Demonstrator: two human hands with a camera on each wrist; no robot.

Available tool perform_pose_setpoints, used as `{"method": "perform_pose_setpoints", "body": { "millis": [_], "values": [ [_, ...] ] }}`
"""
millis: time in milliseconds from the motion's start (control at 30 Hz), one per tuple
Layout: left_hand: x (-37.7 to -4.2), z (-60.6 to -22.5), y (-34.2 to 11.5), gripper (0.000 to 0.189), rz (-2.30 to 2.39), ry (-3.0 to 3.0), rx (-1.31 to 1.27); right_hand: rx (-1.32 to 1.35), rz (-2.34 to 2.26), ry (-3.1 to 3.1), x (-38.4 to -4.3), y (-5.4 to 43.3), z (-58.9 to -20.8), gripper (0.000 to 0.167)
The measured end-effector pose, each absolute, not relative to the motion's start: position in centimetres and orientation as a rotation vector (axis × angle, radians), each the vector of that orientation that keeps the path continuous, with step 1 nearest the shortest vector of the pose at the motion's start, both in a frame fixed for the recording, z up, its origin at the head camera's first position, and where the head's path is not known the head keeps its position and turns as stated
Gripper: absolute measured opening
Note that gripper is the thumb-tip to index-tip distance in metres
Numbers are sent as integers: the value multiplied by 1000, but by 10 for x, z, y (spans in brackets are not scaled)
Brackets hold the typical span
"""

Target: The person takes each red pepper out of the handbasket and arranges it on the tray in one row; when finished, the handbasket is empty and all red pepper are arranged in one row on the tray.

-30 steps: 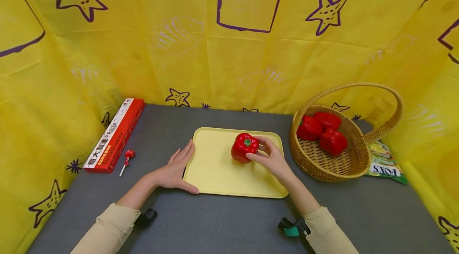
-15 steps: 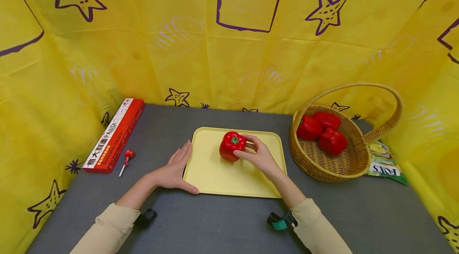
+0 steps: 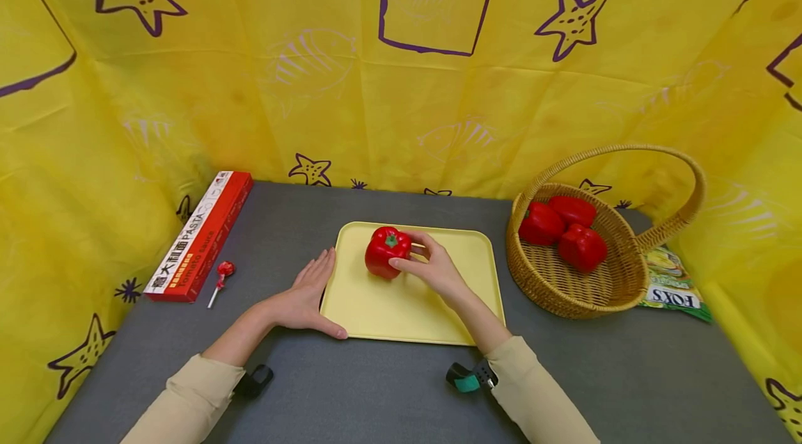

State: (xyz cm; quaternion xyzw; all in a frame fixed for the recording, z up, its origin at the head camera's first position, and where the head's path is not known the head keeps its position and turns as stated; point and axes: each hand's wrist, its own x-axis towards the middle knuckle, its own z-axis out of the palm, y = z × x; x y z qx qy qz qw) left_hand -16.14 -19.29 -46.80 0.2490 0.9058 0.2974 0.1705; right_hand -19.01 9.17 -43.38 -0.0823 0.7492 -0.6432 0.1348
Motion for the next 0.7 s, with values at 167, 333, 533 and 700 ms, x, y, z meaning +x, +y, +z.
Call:
{"method": "perform_pose_setpoints", "body": {
  "millis": [167, 333, 533, 700],
  "values": [
    [-162, -469, -193, 143, 845, 2566, 696, -245, -1870, 2158, -195, 83, -438, 63],
    [-162, -468, -193, 142, 846, 2561, 693, -276, -1874, 2176, -197, 74, -441, 60],
    [-162, -466, -193, 140, 839, 2556, 685, -322, -1828, 2201, -202, 65, -441, 60],
    [-161, -466, -193, 141, 834, 2553, 672, -370, -1781, 2232, -206, 58, -440, 62]
  ]
}}
